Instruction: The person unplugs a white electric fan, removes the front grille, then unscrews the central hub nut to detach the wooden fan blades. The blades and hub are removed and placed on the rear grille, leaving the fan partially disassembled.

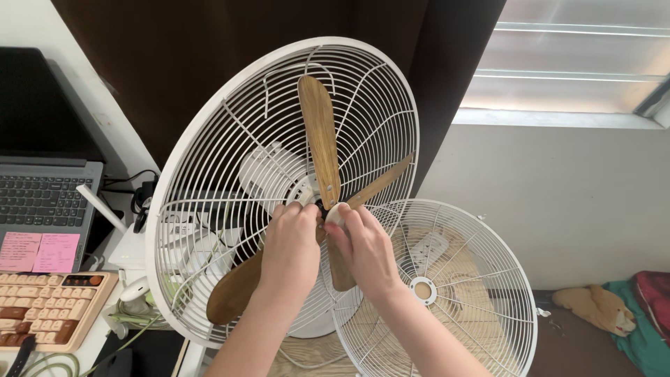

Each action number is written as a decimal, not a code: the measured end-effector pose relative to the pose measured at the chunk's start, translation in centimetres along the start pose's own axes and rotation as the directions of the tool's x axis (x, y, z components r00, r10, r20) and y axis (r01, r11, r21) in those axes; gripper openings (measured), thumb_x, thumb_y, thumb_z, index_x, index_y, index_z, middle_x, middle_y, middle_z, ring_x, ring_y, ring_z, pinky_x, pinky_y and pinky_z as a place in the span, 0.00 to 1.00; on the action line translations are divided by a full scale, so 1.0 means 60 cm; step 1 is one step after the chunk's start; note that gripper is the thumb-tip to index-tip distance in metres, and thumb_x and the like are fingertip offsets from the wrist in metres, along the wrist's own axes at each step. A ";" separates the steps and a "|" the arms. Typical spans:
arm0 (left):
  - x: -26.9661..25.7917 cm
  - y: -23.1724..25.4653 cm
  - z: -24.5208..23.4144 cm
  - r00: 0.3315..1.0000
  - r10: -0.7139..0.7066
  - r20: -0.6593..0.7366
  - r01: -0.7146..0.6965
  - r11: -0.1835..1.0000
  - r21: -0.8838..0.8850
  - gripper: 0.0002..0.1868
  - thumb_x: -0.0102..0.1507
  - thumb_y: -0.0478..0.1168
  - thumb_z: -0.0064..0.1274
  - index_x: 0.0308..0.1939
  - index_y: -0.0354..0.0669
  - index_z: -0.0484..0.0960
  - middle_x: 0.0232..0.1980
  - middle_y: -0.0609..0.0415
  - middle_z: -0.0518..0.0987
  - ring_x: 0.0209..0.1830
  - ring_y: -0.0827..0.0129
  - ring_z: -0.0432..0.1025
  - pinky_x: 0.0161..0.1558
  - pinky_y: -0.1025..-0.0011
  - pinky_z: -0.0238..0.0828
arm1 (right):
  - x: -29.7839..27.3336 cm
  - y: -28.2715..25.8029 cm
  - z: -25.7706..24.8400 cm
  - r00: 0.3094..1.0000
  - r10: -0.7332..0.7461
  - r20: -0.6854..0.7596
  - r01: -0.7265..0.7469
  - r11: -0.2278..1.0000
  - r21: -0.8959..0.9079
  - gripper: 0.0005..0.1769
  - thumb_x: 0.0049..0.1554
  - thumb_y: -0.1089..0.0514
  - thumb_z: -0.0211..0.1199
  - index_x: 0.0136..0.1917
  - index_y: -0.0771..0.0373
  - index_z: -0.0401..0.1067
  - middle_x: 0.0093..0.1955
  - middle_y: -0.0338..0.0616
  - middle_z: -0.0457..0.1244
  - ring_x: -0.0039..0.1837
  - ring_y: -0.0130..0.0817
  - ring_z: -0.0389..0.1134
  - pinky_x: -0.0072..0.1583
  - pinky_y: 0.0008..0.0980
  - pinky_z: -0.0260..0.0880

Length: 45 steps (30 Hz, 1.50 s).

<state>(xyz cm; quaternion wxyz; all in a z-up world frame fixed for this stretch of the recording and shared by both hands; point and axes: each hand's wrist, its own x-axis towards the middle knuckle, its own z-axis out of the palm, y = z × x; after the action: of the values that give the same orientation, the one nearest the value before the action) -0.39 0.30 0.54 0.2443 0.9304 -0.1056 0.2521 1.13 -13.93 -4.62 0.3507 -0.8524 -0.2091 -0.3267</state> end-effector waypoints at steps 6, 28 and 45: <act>0.006 -0.001 -0.002 0.999 -0.029 0.038 0.029 1.000 -0.012 0.11 0.57 0.24 0.50 0.41 0.31 0.83 0.41 0.41 0.82 0.49 0.49 0.74 0.52 0.56 0.71 | 0.014 0.003 -0.017 0.990 -0.143 0.012 0.144 0.989 -0.041 0.22 0.58 0.53 0.68 0.59 0.68 0.66 0.47 0.50 0.65 0.47 0.46 0.69 0.48 0.41 0.71; 0.005 0.006 0.001 0.999 -0.041 0.025 0.042 0.999 -0.023 0.08 0.59 0.29 0.51 0.42 0.30 0.81 0.43 0.41 0.81 0.49 0.49 0.73 0.52 0.58 0.71 | -0.008 -0.005 0.047 0.951 0.298 -0.082 -0.286 0.949 0.130 0.22 0.64 0.51 0.60 0.61 0.68 0.58 0.34 0.47 0.69 0.32 0.38 0.70 0.36 0.36 0.67; 0.007 0.000 -0.009 0.995 -0.046 0.084 0.050 0.998 -0.035 0.06 0.60 0.29 0.50 0.39 0.32 0.80 0.43 0.43 0.82 0.47 0.48 0.73 0.50 0.55 0.70 | -0.020 -0.015 0.047 0.885 0.451 -0.114 -0.356 0.814 0.458 0.27 0.55 0.59 0.72 0.57 0.65 0.57 0.31 0.34 0.64 0.33 0.18 0.61 0.34 0.22 0.61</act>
<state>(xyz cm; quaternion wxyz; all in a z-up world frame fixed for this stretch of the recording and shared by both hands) -0.29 0.53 1.17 0.2630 0.9376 -0.0980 0.2053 0.90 -11.43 -6.59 0.6098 -0.7392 -0.0488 -0.2817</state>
